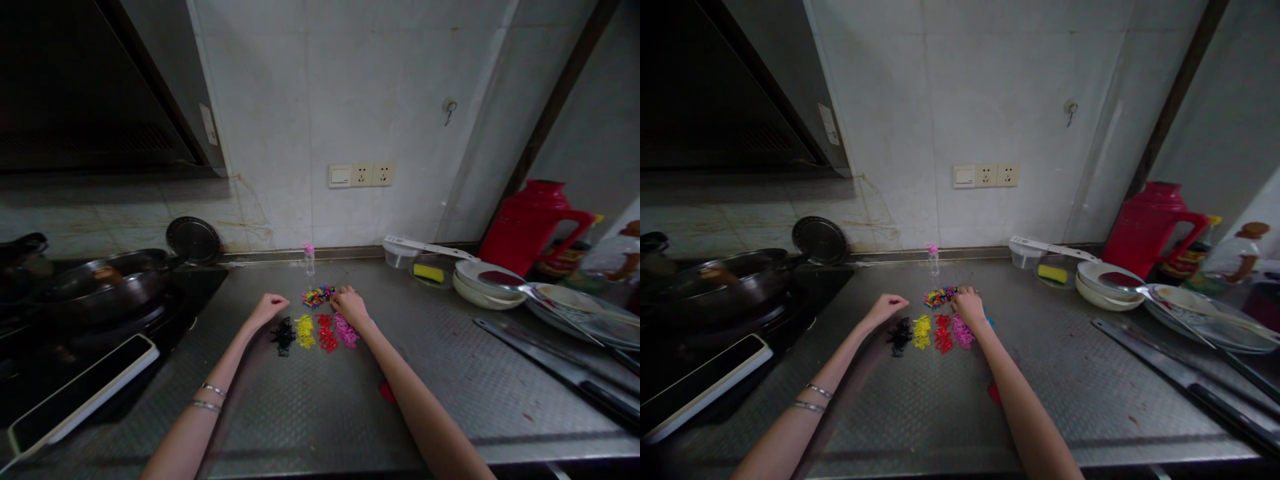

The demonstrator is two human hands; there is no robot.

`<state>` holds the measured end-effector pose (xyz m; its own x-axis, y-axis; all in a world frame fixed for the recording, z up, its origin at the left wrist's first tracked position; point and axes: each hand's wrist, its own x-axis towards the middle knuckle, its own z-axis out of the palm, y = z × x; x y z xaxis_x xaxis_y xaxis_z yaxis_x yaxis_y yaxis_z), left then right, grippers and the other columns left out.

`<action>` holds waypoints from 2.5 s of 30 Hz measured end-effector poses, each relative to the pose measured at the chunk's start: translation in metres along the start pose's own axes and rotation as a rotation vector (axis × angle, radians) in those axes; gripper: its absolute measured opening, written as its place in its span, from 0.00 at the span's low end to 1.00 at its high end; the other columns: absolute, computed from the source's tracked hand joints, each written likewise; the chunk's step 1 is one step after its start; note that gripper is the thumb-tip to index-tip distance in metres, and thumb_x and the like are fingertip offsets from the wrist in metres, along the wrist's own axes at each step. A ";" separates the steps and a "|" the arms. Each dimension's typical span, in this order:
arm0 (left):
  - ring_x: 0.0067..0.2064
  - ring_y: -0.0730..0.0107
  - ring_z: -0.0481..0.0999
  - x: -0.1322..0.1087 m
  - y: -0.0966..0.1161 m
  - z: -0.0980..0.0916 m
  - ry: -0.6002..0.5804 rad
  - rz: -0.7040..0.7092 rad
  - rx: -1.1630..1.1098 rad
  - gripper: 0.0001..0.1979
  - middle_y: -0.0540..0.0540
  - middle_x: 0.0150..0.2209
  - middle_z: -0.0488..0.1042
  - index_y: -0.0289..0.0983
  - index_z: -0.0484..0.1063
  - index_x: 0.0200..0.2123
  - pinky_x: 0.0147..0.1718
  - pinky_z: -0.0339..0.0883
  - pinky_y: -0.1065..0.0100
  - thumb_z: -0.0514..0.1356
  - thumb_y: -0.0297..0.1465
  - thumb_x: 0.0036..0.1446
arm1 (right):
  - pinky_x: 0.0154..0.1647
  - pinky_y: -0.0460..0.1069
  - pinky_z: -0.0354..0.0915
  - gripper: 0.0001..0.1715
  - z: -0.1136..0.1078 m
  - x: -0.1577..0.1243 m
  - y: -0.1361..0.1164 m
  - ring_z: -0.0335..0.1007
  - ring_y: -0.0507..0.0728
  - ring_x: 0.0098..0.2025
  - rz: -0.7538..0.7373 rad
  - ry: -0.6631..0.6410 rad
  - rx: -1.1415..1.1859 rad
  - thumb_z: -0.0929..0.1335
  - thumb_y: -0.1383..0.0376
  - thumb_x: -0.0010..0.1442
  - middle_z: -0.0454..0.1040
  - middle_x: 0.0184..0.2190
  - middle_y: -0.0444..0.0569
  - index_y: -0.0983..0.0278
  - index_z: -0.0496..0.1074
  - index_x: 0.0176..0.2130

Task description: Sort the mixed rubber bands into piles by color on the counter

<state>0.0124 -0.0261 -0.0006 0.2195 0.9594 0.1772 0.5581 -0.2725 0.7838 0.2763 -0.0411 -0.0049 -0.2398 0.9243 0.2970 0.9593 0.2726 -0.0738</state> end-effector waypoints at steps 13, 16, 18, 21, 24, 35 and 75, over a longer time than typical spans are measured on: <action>0.31 0.66 0.72 0.000 -0.006 0.003 0.014 -0.018 -0.019 0.14 0.44 0.28 0.77 0.31 0.76 0.28 0.31 0.62 0.70 0.57 0.37 0.45 | 0.40 0.47 0.57 0.15 -0.002 0.000 -0.001 0.58 0.57 0.44 -0.032 -0.013 -0.005 0.59 0.62 0.59 0.68 0.39 0.53 0.64 0.71 0.36; 0.30 0.66 0.72 0.001 -0.007 0.003 0.020 -0.023 -0.012 0.15 0.44 0.28 0.77 0.31 0.76 0.28 0.31 0.62 0.70 0.57 0.37 0.44 | 0.40 0.47 0.58 0.14 -0.008 0.000 -0.003 0.58 0.57 0.44 -0.040 -0.001 0.014 0.58 0.63 0.59 0.68 0.38 0.53 0.64 0.71 0.35; 0.31 0.66 0.72 0.000 -0.005 0.003 0.023 -0.022 -0.011 0.14 0.44 0.28 0.77 0.31 0.76 0.28 0.31 0.62 0.70 0.57 0.36 0.45 | 0.41 0.46 0.57 0.14 -0.012 0.000 -0.008 0.58 0.57 0.44 -0.061 0.002 0.053 0.59 0.64 0.59 0.68 0.39 0.52 0.64 0.71 0.35; 0.31 0.66 0.72 -0.001 -0.003 0.003 0.020 -0.026 -0.014 0.14 0.44 0.28 0.77 0.31 0.76 0.28 0.31 0.62 0.70 0.57 0.36 0.45 | 0.42 0.45 0.57 0.11 -0.015 0.000 -0.020 0.58 0.55 0.45 -0.140 -0.001 0.148 0.61 0.64 0.57 0.68 0.39 0.51 0.63 0.71 0.36; 0.30 0.66 0.72 0.000 -0.004 0.004 0.014 -0.031 -0.015 0.15 0.43 0.28 0.77 0.31 0.76 0.29 0.30 0.62 0.70 0.57 0.36 0.45 | 0.43 0.44 0.57 0.09 -0.017 -0.001 -0.035 0.59 0.54 0.45 -0.243 -0.006 0.239 0.63 0.65 0.55 0.68 0.38 0.50 0.63 0.72 0.34; 0.32 0.66 0.73 0.001 -0.010 0.007 0.017 -0.015 -0.014 0.14 0.44 0.29 0.77 0.31 0.76 0.29 0.32 0.63 0.70 0.57 0.36 0.45 | 0.44 0.45 0.58 0.11 -0.019 -0.006 -0.046 0.63 0.53 0.43 -0.323 -0.060 0.379 0.63 0.61 0.55 0.69 0.38 0.50 0.63 0.73 0.34; 0.36 0.64 0.72 0.050 0.019 0.037 0.039 -0.002 0.437 0.11 0.42 0.34 0.76 0.36 0.77 0.31 0.34 0.60 0.70 0.55 0.33 0.49 | 0.41 0.45 0.58 0.15 -0.013 0.001 0.015 0.59 0.53 0.44 0.014 0.171 0.311 0.59 0.59 0.59 0.68 0.39 0.48 0.61 0.72 0.33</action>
<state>0.0638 0.0143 0.0017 0.1924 0.9598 0.2045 0.8463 -0.2677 0.4606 0.2923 -0.0402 0.0069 -0.1734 0.8776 0.4469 0.8647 0.3528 -0.3574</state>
